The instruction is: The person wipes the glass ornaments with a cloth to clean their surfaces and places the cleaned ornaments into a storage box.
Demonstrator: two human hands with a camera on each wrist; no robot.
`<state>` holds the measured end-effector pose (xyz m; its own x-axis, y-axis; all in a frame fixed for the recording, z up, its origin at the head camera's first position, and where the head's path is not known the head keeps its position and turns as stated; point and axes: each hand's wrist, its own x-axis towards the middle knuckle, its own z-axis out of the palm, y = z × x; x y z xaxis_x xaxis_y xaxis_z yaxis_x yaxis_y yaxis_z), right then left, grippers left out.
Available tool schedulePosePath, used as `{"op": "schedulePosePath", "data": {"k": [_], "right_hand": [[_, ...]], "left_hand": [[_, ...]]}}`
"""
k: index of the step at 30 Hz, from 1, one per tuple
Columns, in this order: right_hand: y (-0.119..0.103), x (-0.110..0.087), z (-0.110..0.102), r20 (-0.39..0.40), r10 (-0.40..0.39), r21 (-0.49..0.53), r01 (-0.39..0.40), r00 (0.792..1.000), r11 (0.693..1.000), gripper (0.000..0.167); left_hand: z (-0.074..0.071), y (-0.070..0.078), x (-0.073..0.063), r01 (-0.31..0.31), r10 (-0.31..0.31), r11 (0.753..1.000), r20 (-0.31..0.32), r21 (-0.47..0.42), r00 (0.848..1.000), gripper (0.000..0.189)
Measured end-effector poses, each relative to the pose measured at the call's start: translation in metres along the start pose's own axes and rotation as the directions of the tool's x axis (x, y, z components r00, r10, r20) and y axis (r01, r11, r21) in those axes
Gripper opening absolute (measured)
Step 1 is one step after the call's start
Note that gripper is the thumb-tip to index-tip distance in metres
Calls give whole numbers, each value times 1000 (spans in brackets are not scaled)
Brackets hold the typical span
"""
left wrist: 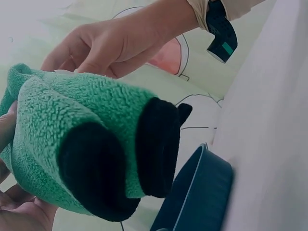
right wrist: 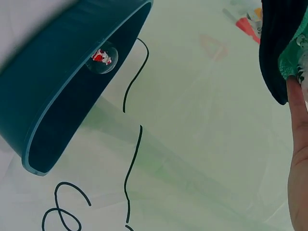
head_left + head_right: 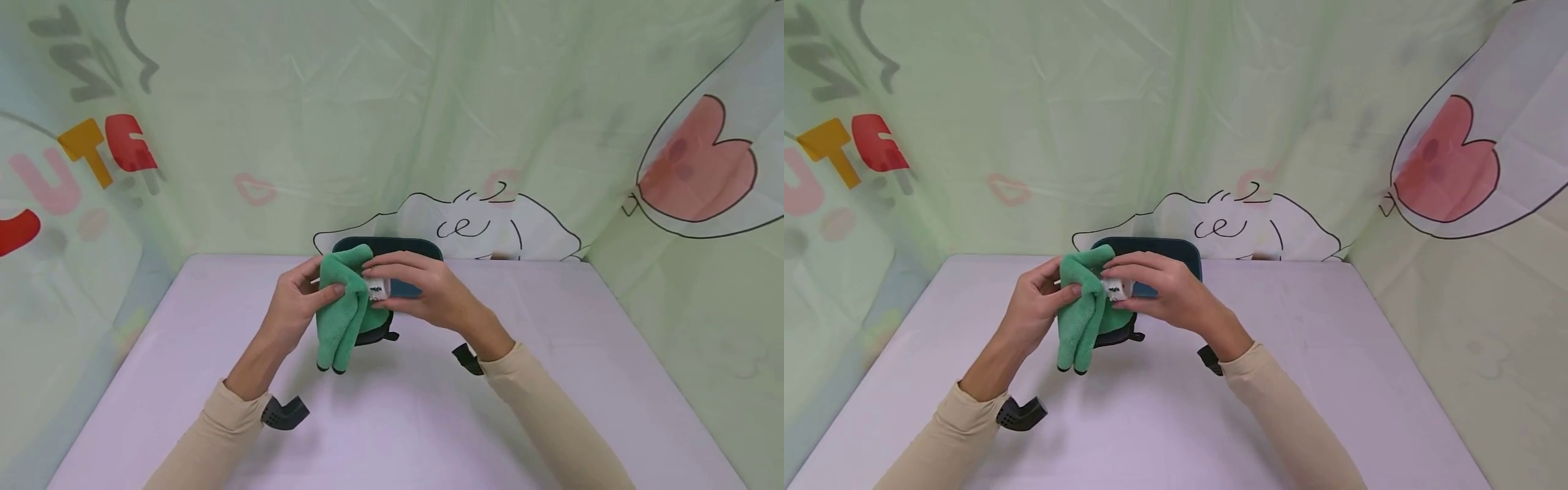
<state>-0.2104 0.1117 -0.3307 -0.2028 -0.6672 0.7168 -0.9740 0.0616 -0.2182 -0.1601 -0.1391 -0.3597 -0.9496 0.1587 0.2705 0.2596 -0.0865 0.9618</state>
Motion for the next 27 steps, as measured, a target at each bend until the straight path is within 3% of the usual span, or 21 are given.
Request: {"op": "schedulePosePath", "data": {"k": [8,12,17,22,27], "right_hand": [[-3,0,2,-18,129,58,-128,991,990,49],[-5,1,3,-27,225,123,-220,974,968,47],[-6,1,4,-35,309,120,-303,951,946,35],[-8,2,5,-20,366,105,-362,930,926,22],[-9,2,5,24,405,121,-404,914,907,22]], "left_hand": [[0,-1,1,-25,24,999,25,35,999,50],[0,0,1,-43,41,998,35,53,999,52],[0,0,1,-64,62,996,40,67,997,55],[0,1,-2,-71,68,994,46,80,997,57],[0,0,-2,-75,72,994,46,85,996,58]]}}
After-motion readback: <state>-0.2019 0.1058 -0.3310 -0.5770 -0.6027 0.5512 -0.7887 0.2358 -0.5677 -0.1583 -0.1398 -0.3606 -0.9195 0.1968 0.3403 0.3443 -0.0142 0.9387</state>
